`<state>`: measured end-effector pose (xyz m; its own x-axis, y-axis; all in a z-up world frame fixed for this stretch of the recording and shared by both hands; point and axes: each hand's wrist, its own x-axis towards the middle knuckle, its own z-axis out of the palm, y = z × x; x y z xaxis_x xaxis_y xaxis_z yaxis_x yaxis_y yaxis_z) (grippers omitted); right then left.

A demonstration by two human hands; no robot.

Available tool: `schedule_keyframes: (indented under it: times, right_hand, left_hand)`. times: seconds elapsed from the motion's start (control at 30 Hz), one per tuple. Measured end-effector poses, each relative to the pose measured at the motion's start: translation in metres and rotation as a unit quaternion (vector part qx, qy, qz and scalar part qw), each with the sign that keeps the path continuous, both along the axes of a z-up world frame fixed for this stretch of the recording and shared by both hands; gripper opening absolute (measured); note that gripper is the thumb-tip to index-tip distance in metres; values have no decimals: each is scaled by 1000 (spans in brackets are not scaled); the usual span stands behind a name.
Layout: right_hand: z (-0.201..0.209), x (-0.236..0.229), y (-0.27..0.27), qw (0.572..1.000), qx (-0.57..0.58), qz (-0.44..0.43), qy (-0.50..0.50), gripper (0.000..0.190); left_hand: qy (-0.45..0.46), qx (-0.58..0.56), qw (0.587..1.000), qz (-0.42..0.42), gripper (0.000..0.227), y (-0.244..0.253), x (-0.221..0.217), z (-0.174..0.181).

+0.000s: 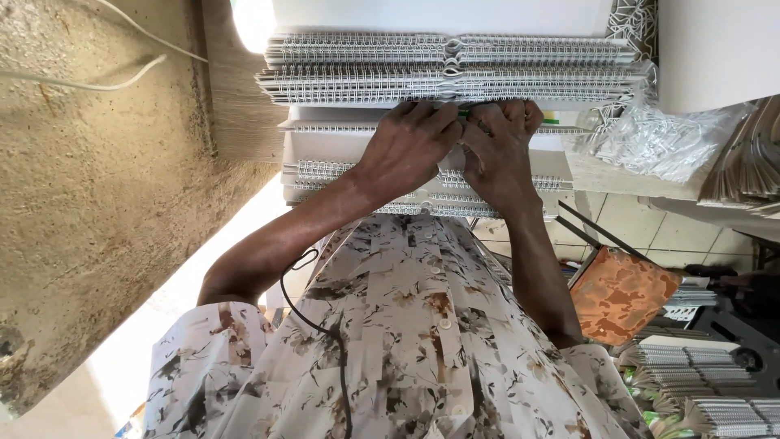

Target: The person repeatedly picks up spiral wire bindings and inserts them into the pre-punched holes of stacked notebooks. They then close the wire loops to secure the bindings and place the finished notebooks into a growing stack.

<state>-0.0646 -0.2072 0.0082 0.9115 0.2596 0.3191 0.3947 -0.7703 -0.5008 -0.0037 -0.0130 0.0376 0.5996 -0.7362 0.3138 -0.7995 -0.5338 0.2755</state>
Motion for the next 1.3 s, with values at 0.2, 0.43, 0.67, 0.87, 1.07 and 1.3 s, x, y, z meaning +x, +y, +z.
schedule_keyframes:
  times: [0.2, 0.43, 0.67, 0.87, 1.07, 1.3]
  right_hand:
    - [5, 1, -1, 1000, -2, -11, 14, 16]
    - [18, 1, -1, 998, 53, -12, 28, 11]
    - [-5, -12, 5, 998, 58, 13, 21, 12]
    - [7, -23, 16, 989, 137, -3, 52, 11]
    - [-23, -35, -3, 989, 142, -15, 43, 8]
    - [12, -31, 16, 987, 142, 10, 80, 14]
  left_hand:
    - [50, -37, 998, 8, 19, 3, 5, -2]
    - [-43, -42, 998, 15, 20, 19, -10, -12]
    - [-15, -34, 999, 28, 13, 36, -14, -42]
    - [70, -43, 997, 6, 11, 46, -19, -39]
    - [91, -47, 994, 24, 15, 54, -25, -42]
    - [78, -62, 994, 47, 22, 50, -23, -27]
